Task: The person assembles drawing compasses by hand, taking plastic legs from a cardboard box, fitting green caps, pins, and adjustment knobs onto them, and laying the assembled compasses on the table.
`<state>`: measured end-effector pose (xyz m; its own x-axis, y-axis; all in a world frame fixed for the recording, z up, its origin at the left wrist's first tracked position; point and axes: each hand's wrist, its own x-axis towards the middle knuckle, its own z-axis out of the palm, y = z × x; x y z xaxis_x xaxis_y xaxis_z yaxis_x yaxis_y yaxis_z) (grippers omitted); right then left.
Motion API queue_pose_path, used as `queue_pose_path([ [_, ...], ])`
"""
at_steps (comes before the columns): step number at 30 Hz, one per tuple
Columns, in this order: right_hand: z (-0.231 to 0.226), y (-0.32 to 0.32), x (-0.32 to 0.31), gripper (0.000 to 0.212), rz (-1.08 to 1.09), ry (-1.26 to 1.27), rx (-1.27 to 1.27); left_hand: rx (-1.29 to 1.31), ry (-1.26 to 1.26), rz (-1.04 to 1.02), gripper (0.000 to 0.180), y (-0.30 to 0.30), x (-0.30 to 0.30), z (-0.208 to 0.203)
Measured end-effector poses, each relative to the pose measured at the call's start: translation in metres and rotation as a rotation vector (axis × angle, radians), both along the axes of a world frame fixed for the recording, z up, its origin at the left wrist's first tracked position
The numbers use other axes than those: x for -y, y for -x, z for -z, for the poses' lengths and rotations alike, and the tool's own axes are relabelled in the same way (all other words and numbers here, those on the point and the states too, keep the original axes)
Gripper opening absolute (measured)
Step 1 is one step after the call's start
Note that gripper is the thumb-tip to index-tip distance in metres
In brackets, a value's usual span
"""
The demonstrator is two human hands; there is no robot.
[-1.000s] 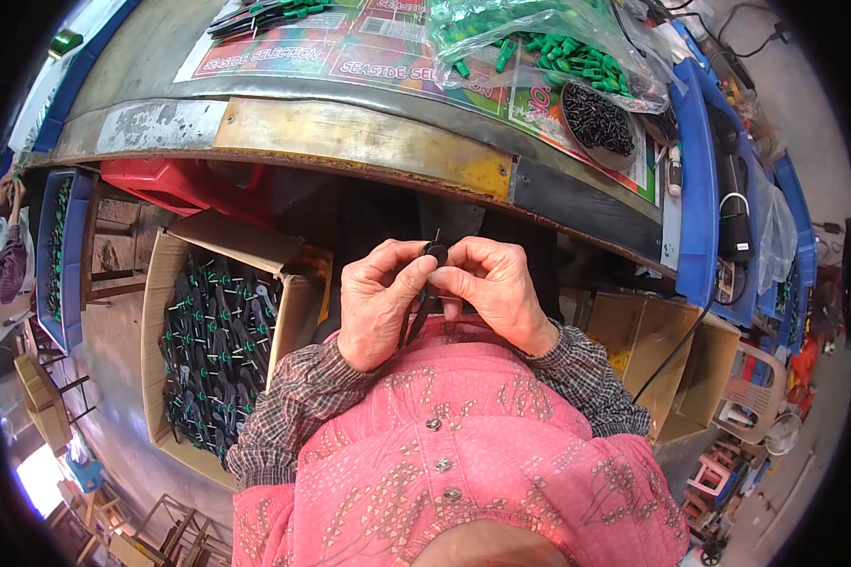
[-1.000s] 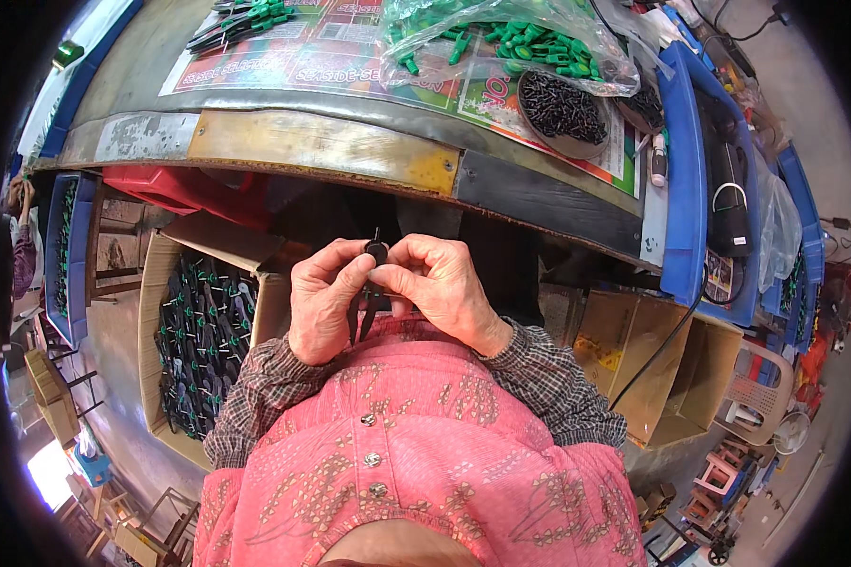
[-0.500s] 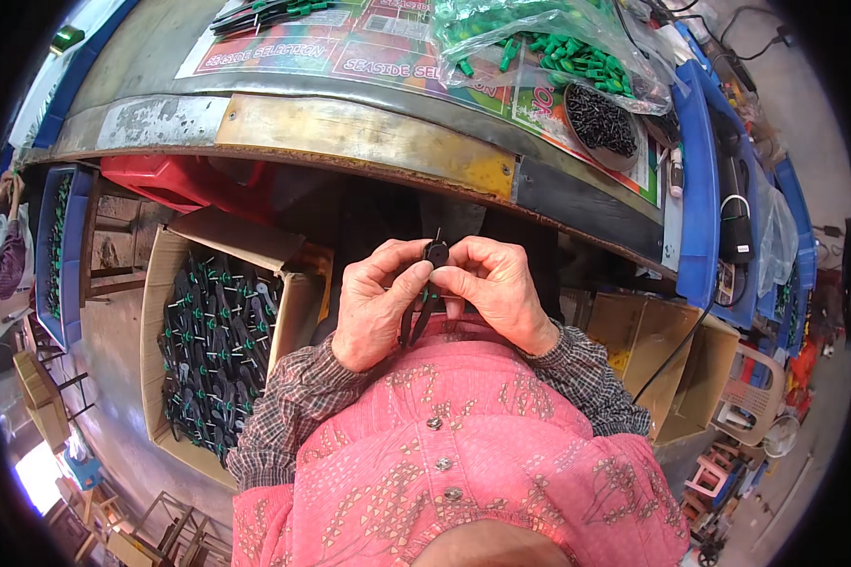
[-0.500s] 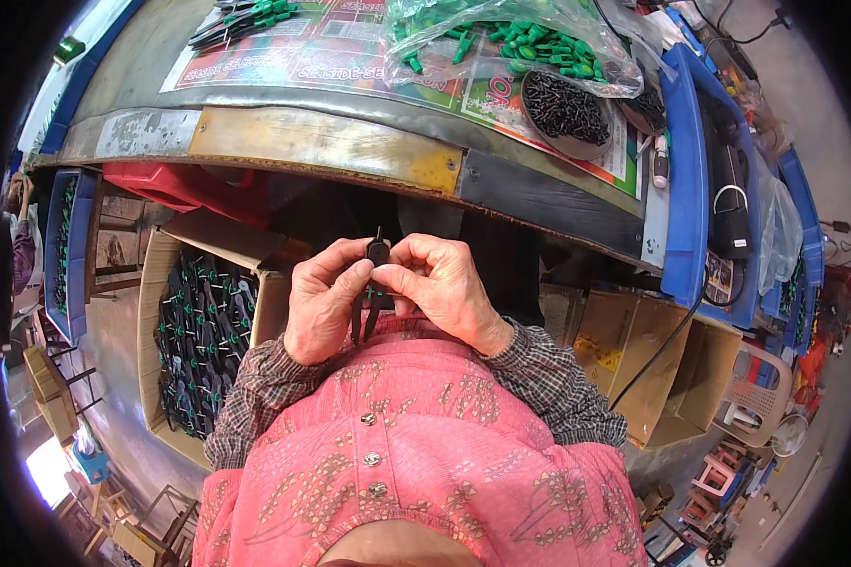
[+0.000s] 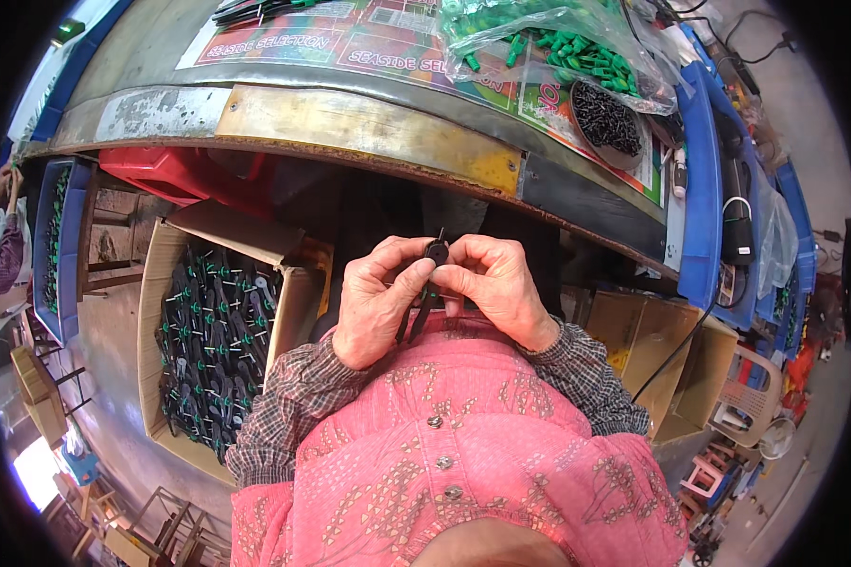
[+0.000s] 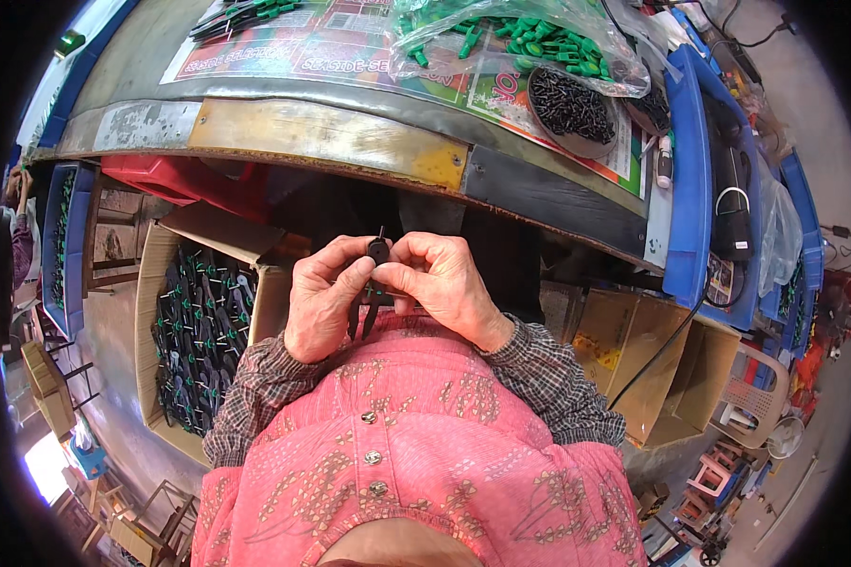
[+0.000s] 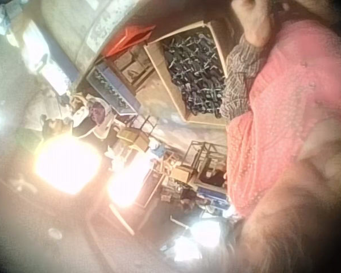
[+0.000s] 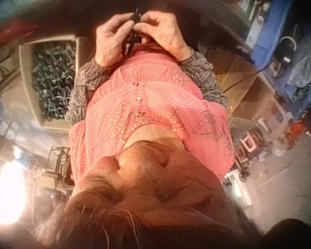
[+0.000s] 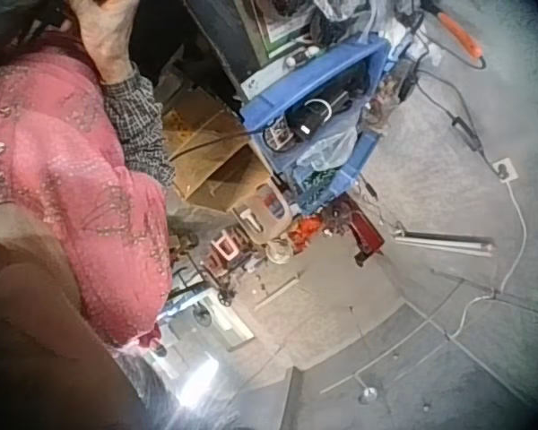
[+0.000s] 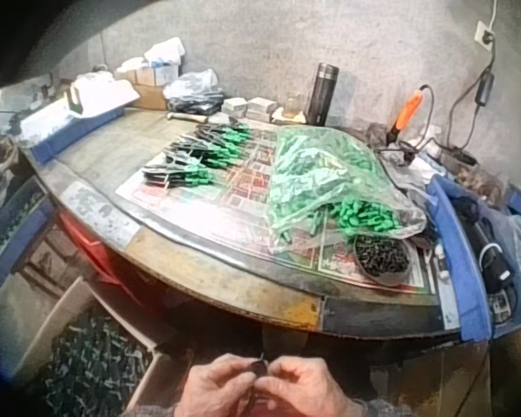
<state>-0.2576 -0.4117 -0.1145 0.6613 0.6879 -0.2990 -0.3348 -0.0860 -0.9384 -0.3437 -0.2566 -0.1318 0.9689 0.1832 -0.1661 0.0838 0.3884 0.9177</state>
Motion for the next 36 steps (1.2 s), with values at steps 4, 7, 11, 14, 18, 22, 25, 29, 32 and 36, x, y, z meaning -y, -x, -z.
queue_pose_path([
  [4,0.0,-0.001,0.002,0.011,0.007,0.009,-0.02,-0.04,0.091,-0.023,0.017,-0.001,0.003,-0.003],
  [7,-0.004,-0.003,0.001,0.011,-0.015,0.036,0.071,-0.055,0.134,-0.045,0.015,-0.002,0.005,-0.007],
  [11,-0.015,-0.017,0.0,0.015,0.045,-0.063,0.13,-0.091,0.031,0.026,0.014,0.002,0.001,-0.009],
  [14,-0.012,-0.026,0.001,0.012,-0.034,-0.093,0.181,-0.01,-0.063,0.038,0.014,0.0,0.003,-0.01],
  [18,-0.002,-0.026,-0.002,0.011,-0.063,-0.162,0.179,0.025,-0.1,0.018,0.011,-0.002,0.004,-0.004],
  [22,0.001,-0.029,-0.002,0.014,-0.087,-0.187,0.087,0.055,-0.213,0.036,0.011,-0.001,0.004,-0.007],
  [25,0.001,-0.03,-0.004,0.015,-0.087,-0.159,0.058,0.081,-0.292,0.042,0.012,-0.001,0.004,-0.004],
  [29,0.005,-0.028,-0.003,0.015,-0.091,-0.168,0.087,0.046,-0.217,0.011,0.013,0.0,0.004,-0.004],
  [32,0.005,-0.023,-0.002,0.014,-0.049,-0.23,0.077,0.08,-0.273,0.018,0.013,-0.001,0.0,-0.003],
  [36,0.002,-0.022,-0.004,0.012,-0.026,-0.2,0.118,0.101,-0.295,0.003,0.013,-0.002,-0.001,-0.005],
])
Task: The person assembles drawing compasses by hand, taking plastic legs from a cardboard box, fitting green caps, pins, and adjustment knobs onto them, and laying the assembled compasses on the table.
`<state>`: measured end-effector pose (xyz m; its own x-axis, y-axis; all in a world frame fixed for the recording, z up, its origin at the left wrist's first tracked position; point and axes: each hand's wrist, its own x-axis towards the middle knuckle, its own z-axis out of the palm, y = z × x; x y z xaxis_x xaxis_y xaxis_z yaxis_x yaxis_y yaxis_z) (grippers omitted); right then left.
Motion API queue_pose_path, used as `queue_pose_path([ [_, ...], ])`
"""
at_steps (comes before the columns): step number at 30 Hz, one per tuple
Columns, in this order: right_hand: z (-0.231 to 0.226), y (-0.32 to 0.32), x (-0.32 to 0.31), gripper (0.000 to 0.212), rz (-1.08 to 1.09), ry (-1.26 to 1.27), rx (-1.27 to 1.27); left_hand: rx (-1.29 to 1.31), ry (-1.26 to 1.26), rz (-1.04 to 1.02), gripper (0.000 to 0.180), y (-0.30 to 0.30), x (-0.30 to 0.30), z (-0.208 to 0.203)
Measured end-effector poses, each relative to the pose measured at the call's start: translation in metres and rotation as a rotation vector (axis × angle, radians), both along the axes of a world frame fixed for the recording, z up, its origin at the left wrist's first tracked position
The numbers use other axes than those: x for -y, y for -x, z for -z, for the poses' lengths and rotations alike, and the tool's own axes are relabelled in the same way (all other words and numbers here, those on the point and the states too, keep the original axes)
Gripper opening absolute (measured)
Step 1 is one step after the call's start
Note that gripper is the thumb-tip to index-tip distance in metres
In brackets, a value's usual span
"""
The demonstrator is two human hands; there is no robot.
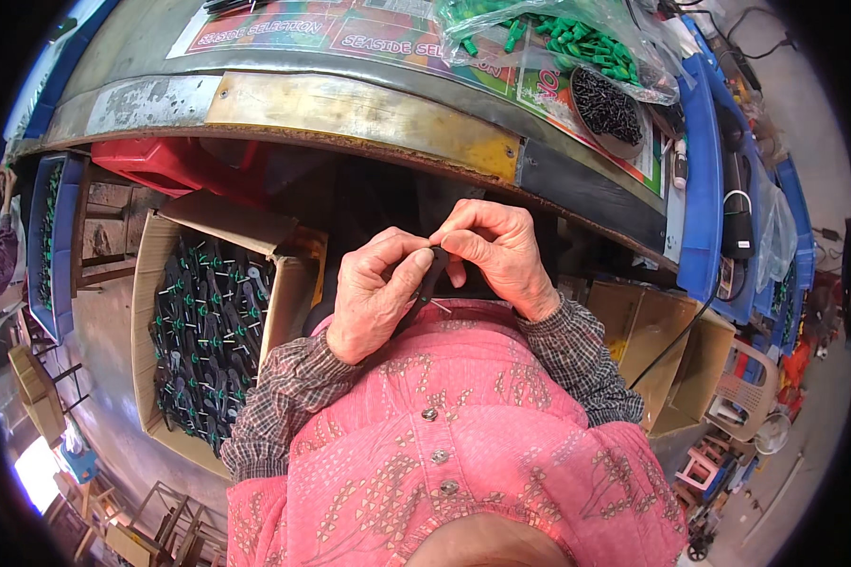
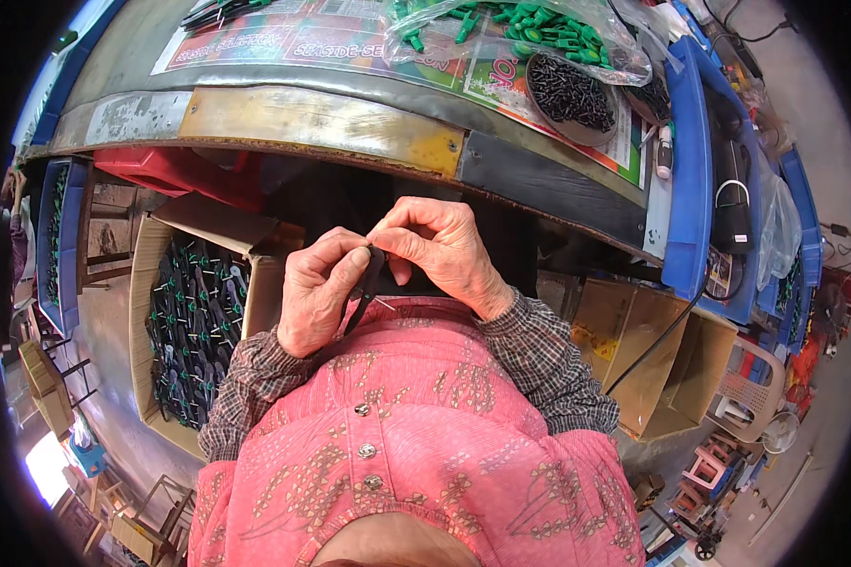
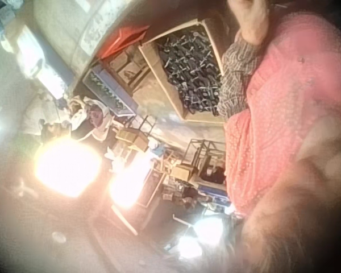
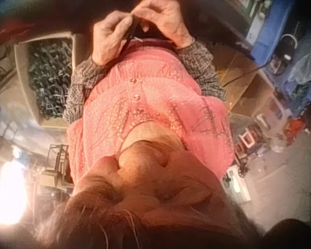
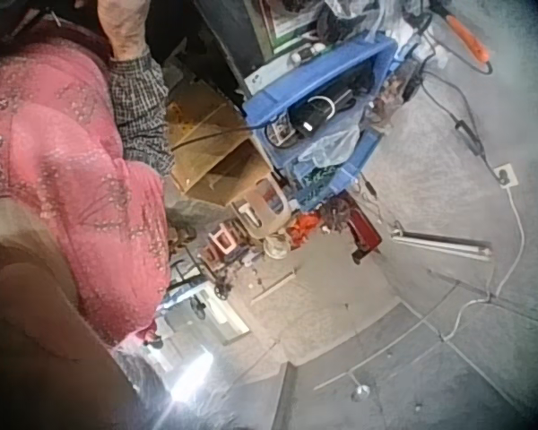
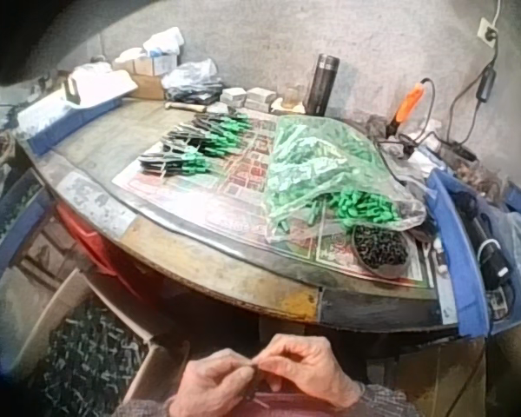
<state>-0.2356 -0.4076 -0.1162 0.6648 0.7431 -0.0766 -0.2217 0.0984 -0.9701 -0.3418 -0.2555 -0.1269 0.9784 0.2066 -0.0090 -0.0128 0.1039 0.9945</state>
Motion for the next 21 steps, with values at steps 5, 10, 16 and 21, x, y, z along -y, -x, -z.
queue_pose_path([
  [5,0.001,0.0,-0.001,0.011,0.008,0.0,0.035,-0.056,0.113,0.019,0.011,0.003,0.001,-0.007],
  [10,0.003,0.002,-0.001,0.011,0.007,-0.003,0.047,-0.089,0.157,0.04,0.009,0.003,0.0,-0.006],
  [16,0.006,-0.001,-0.002,0.011,-0.016,-0.005,0.0,-0.01,-0.034,-0.01,0.007,0.002,0.0,0.0],
  [21,-0.009,0.0,0.001,0.011,-0.021,0.122,0.03,-0.022,0.009,-0.082,0.007,0.0,0.0,0.0],
])
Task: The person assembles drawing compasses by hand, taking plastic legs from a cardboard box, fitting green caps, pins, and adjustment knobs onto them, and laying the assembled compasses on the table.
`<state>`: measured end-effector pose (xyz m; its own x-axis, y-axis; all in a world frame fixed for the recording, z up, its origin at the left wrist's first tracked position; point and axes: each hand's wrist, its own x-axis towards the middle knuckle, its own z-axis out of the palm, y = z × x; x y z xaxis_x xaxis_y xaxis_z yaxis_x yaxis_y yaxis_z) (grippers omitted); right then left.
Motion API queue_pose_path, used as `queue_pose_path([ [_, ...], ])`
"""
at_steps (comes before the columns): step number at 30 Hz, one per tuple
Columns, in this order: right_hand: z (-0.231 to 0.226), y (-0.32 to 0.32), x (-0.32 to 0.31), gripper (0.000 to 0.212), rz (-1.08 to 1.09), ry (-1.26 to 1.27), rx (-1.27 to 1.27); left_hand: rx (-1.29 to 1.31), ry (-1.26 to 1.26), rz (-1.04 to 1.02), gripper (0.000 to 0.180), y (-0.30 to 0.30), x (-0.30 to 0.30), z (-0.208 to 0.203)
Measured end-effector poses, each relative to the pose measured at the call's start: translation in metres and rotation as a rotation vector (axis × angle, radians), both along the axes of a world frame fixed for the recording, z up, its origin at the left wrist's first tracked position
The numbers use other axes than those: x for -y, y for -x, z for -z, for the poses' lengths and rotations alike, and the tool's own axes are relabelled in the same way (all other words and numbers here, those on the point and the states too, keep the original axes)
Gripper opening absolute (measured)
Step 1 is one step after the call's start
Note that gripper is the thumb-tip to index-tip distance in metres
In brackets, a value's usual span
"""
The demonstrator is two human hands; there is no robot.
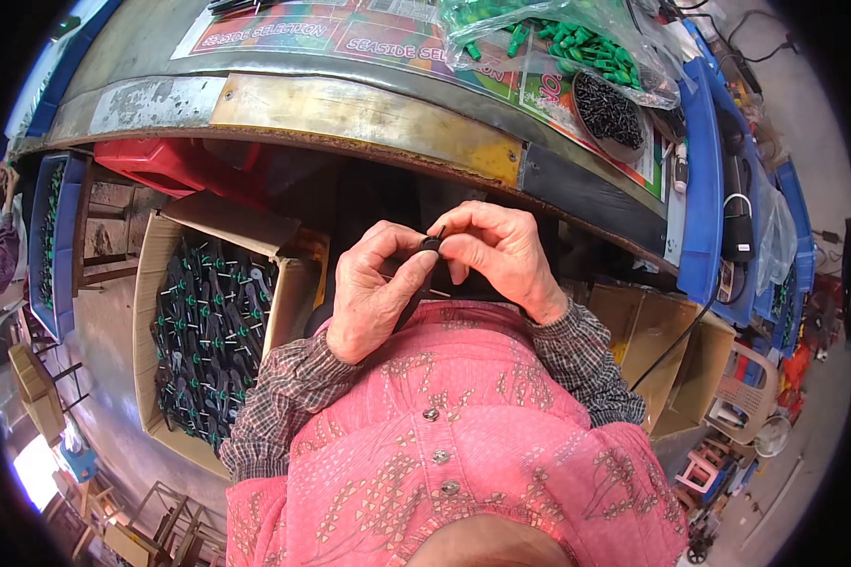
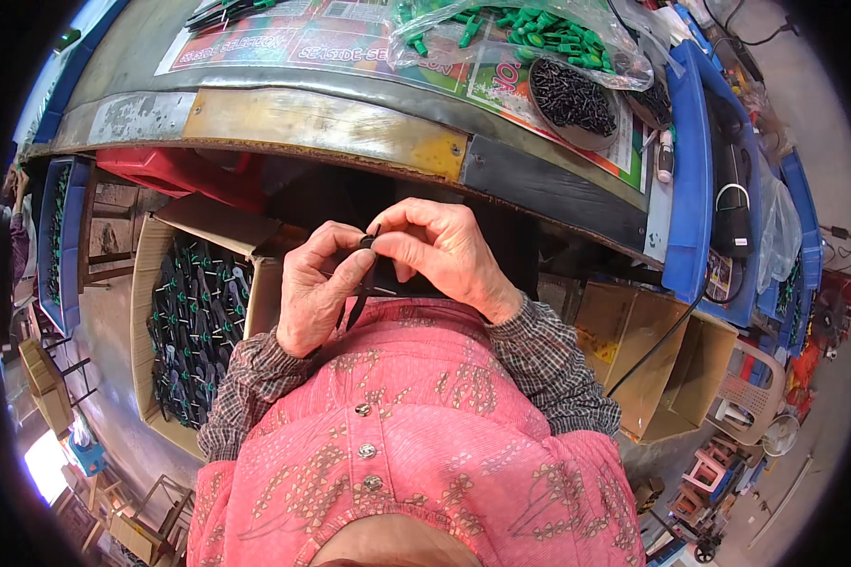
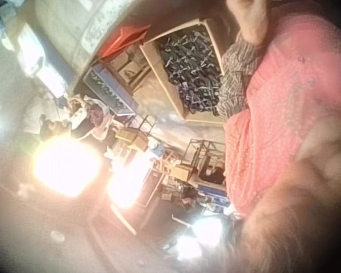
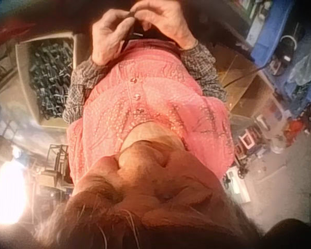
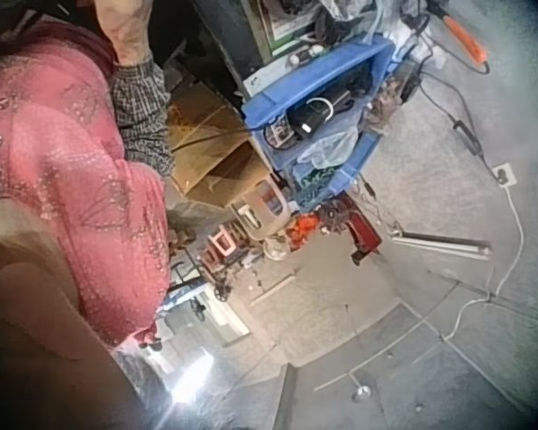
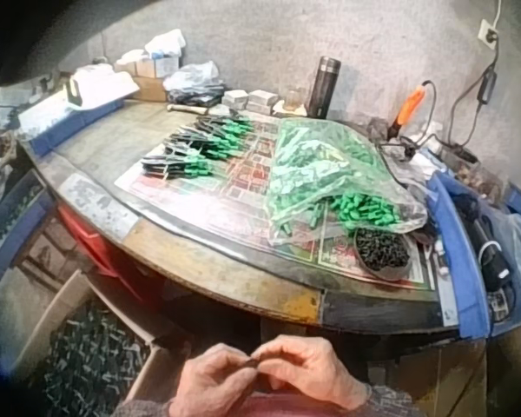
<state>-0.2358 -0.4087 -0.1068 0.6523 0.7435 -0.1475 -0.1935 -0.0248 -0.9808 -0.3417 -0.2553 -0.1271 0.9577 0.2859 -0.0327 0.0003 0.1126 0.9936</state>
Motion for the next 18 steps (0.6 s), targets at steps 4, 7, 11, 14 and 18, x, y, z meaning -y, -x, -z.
queue_pose_path([
  [4,-0.011,0.0,0.0,0.009,-0.034,0.132,0.124,0.0,-0.042,0.011,0.007,0.0,-0.001,0.004],
  [7,-0.012,0.001,0.0,0.007,-0.039,0.165,0.131,0.013,-0.087,0.042,0.008,-0.002,-0.002,0.002],
  [11,-0.012,0.004,-0.003,0.006,0.049,0.149,0.088,-0.031,0.032,0.059,0.007,-0.002,-0.001,-0.003],
  [14,-0.012,0.005,-0.002,0.006,0.047,0.148,0.109,-0.086,0.043,0.044,0.007,-0.002,0.001,-0.002],
  [18,-0.015,0.0,0.001,0.008,-0.059,0.188,0.31,-0.15,0.059,0.074,0.007,0.002,0.002,-0.007],
])
